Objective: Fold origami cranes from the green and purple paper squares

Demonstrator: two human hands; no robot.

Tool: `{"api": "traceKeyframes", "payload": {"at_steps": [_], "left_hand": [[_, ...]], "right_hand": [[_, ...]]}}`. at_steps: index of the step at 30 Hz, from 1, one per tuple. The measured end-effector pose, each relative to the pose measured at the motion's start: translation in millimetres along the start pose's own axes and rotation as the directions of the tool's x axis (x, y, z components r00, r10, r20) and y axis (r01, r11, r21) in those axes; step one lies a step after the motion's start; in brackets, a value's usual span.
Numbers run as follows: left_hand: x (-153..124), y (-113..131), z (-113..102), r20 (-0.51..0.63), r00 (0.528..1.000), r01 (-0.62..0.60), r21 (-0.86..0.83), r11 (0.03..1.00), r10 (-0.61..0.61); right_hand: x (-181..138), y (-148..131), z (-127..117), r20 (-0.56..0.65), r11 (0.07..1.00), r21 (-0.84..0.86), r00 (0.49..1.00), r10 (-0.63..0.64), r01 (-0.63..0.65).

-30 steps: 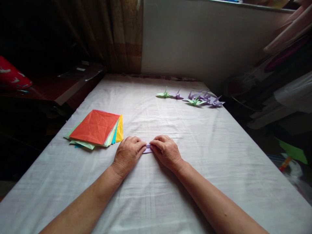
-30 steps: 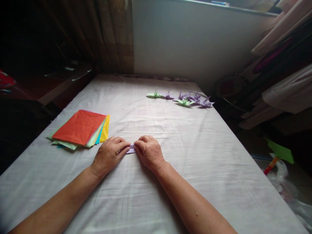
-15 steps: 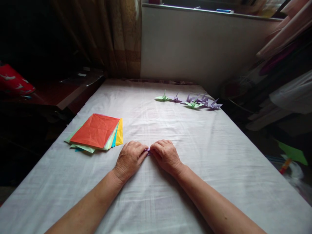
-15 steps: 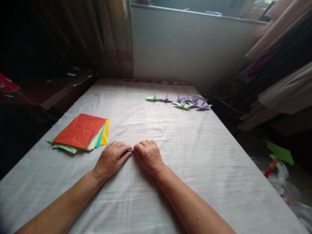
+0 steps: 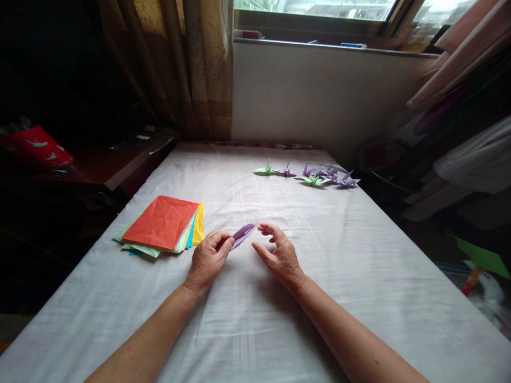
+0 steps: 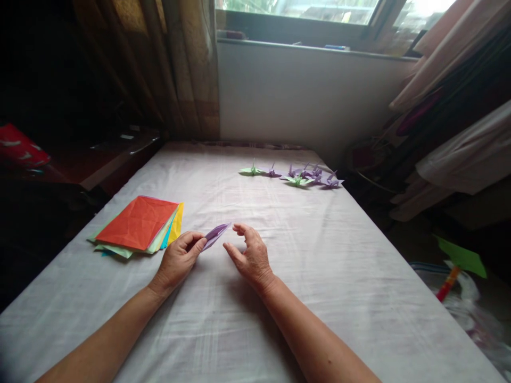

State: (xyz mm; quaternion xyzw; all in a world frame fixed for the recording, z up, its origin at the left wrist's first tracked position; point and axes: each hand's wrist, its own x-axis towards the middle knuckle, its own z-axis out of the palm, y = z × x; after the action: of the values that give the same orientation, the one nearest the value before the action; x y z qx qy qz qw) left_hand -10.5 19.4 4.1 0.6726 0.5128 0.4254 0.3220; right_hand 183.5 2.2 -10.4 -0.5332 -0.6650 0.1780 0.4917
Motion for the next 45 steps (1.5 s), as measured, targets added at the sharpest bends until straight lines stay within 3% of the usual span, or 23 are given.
{"api": "traceKeyframes", "payload": {"at_steps": [3,7,10,15,22,28,31,37,45], "left_hand": [[-0.6,6.8,0.8,0.048,0.973,0.228,-0.342,0.912,-0.225],[-4.5,18.6,0.9,0.182,0.909,0.406,-0.582,0.705,-0.374],[-6.5,23.9,0.5,0.213,0.904,0.418,-0.613,0.670,-0.370],[-9.5,23.6,1.6,0.222,0.911,0.408,-0.609,0.680,-0.348],[-13.5,22.0,1.3,0.291,0.898,0.441,-0.575,0.689,-0.331],[-11.5,17.8,-1.7,0.362,0.873,0.480,-0.517,0.709,-0.328],[-10.1,18.5,-2.3,0.363,0.866,0.493,-0.497,0.714,-0.345],[-10.4,20.6,-1.2,0.339,0.870,0.484,-0.462,0.743,-0.357],[-11.6,20.7,-0.6,0.304,0.878,0.475,-0.459,0.751,-0.369]], "right_hand": [[2.0,-6.0,0.9,-0.005,0.989,0.086,0.993,0.119,-0.118],[7.4,-21.5,2.3,0.171,0.949,0.197,0.962,0.213,-0.245],[9.6,-33.1,7.3,0.263,0.912,0.261,0.932,0.250,-0.318],[5.2,-40.7,21.7,0.221,0.872,0.363,0.939,0.262,-0.329],[1.4,-37.9,26.4,0.282,0.678,0.572,0.887,0.366,-0.462],[2.6,-36.7,23.4,0.366,0.565,0.637,0.851,0.377,-0.524],[1.4,-36.8,23.2,0.362,0.587,0.627,0.858,0.364,-0.513],[-0.3,-40.2,18.3,0.319,0.731,0.512,0.890,0.326,-0.451],[-2.2,-39.7,18.6,0.316,0.762,0.479,0.895,0.314,-0.436]]}}
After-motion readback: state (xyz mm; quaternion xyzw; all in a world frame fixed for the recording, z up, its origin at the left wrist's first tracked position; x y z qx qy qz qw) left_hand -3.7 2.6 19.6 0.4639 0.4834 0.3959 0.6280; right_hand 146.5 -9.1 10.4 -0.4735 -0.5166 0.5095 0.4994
